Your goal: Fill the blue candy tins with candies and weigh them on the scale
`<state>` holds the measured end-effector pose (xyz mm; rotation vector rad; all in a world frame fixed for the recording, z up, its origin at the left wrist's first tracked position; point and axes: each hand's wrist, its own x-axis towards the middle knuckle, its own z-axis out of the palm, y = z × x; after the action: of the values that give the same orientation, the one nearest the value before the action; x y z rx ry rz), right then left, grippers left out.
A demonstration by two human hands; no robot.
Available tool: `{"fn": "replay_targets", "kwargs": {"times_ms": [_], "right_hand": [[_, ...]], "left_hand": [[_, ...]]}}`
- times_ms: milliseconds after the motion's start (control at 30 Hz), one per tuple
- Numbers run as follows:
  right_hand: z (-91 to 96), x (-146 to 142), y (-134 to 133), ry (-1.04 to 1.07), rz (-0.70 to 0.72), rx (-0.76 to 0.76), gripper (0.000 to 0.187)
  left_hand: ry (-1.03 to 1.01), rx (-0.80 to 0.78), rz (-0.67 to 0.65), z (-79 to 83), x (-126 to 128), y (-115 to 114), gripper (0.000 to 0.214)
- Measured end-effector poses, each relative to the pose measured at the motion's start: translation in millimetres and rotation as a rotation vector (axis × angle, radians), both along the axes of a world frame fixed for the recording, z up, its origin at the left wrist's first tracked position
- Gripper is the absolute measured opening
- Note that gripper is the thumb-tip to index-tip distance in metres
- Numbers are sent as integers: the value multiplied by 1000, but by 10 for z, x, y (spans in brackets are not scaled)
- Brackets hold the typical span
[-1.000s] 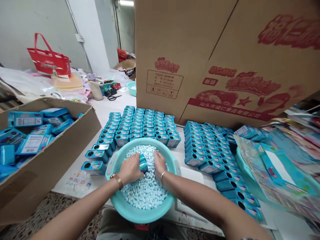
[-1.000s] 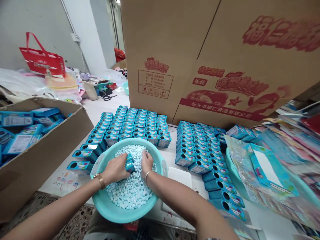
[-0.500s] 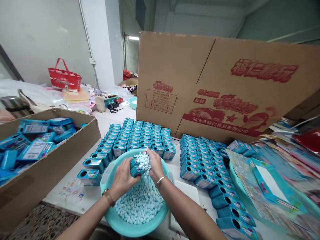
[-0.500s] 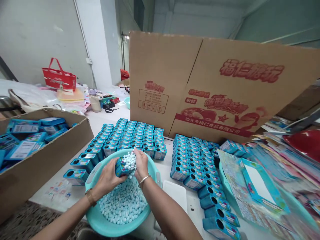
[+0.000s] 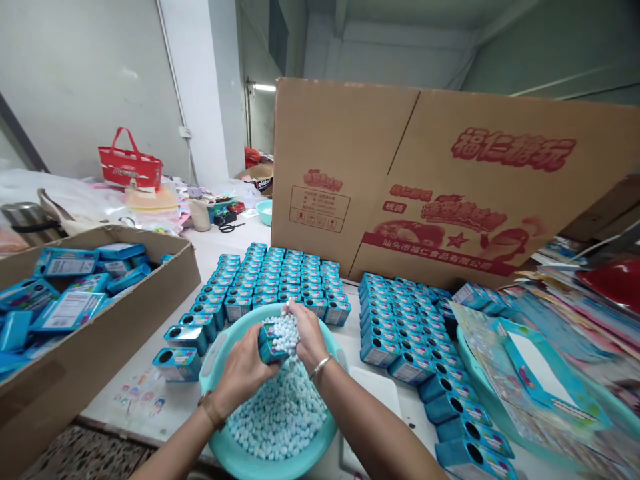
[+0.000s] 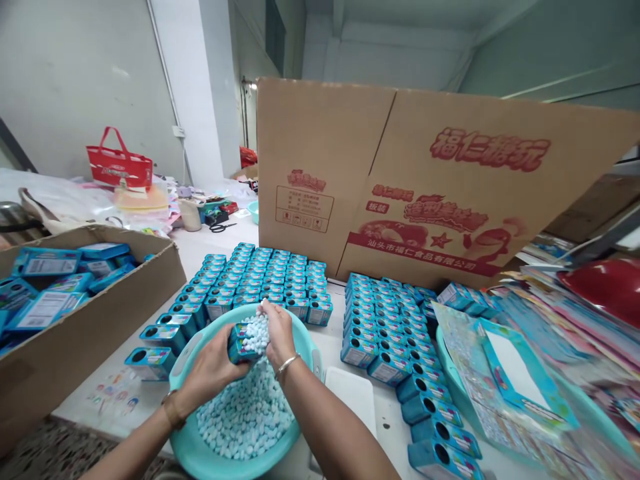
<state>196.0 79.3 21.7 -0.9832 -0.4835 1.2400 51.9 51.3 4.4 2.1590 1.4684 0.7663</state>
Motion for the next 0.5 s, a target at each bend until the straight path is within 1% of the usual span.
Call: {"fn": "replay_targets", "kwargs": {"times_ms": [100,233,500], "right_hand": [[49,0,-12,-12,33,12,30],[86,5,-26,5,57,-20,30],[68,12,-120,-15,63,-27,31]], "left_hand": [[-40,-13,5,27,-5,-1,56],[-100,-5,-12,40,-7,-15,54],[-116,-12,-79,51,-16,-46,53]]}}
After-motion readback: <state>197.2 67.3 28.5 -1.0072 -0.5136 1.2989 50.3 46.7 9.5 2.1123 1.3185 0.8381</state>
